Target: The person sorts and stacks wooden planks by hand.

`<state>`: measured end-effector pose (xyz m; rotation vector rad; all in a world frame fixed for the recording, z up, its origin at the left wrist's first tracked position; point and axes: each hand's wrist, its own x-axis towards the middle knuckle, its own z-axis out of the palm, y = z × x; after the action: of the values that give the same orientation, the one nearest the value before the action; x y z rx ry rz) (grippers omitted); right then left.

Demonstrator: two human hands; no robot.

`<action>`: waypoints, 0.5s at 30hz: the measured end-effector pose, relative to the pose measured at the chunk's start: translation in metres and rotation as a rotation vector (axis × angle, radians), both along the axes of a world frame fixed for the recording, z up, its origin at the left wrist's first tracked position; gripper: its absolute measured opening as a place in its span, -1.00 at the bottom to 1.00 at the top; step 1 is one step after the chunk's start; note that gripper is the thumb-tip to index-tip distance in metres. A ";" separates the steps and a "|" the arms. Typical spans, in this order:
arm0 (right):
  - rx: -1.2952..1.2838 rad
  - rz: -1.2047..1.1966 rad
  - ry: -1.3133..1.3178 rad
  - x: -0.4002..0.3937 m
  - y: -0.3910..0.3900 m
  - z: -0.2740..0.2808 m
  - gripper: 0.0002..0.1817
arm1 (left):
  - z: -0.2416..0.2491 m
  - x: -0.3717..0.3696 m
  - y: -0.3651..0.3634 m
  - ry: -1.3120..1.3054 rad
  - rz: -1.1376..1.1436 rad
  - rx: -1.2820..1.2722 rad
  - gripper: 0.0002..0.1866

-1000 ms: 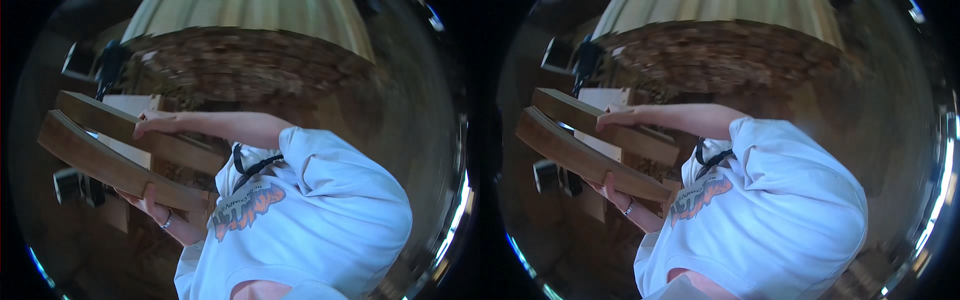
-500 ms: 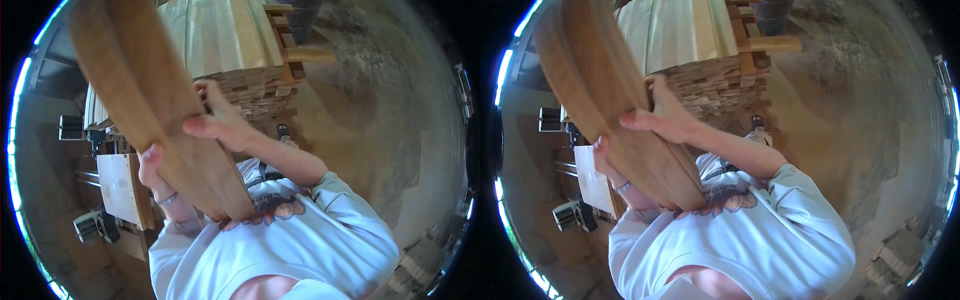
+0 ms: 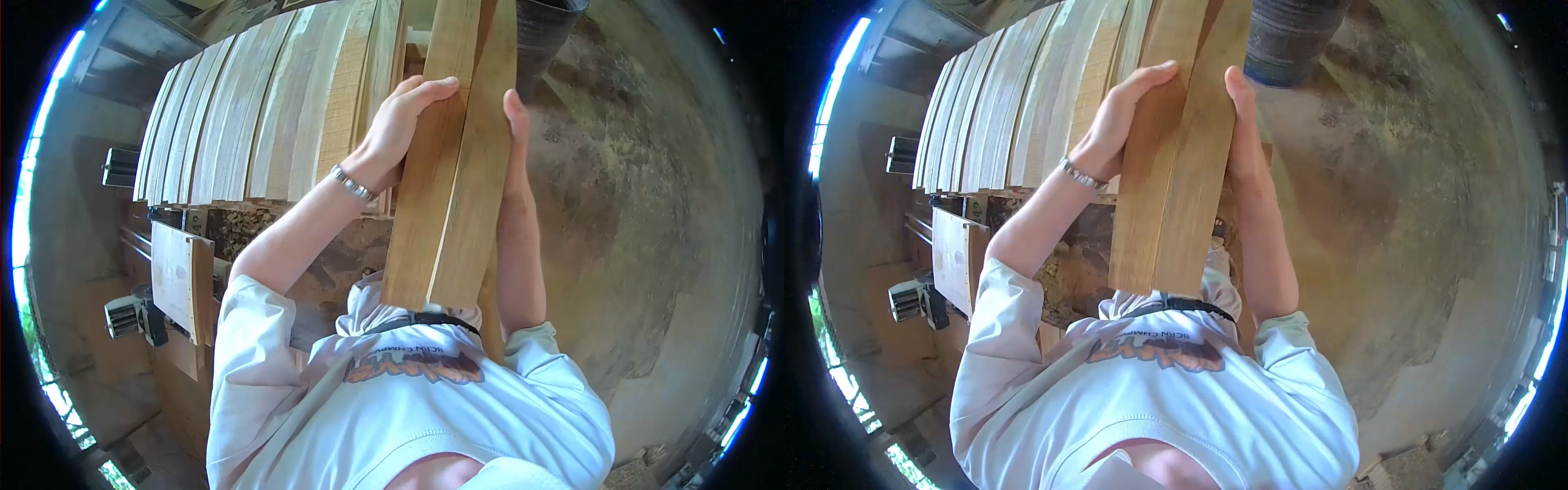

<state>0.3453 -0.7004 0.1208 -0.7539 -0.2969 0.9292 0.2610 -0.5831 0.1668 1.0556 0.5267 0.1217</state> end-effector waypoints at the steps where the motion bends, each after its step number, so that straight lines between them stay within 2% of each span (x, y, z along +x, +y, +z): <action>1: -0.005 0.003 -0.048 0.009 0.004 -0.011 -0.14 | -0.006 0.006 0.003 -0.005 0.009 -0.004 -0.52; 4: 0.000 0.045 -0.070 0.036 0.002 -0.047 -0.17 | -0.026 0.029 0.000 0.012 0.004 -0.065 -0.57; 8: -0.047 0.094 -0.012 0.044 0.017 -0.050 -0.21 | -0.041 0.038 0.013 0.057 0.078 -0.130 -0.58; 10: -0.090 0.111 -0.004 0.056 0.027 -0.065 -0.21 | -0.050 0.047 0.031 0.219 0.103 -0.078 -0.57; 12: -0.132 0.125 -0.005 0.070 0.038 -0.074 -0.20 | -0.044 0.056 0.038 0.243 0.143 0.016 -0.57; 14: -0.441 -0.010 -0.536 0.081 0.042 -0.080 -0.14 | -0.048 0.064 0.050 0.276 0.186 0.104 -0.57; 15: -0.450 0.002 -0.533 0.086 0.040 -0.082 -0.14 | -0.063 0.069 0.057 0.305 0.149 0.292 -0.48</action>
<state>0.4311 -0.6607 0.0390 -1.4208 -0.5630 0.7916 0.3303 -0.5259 0.1039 1.3289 0.8830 0.1737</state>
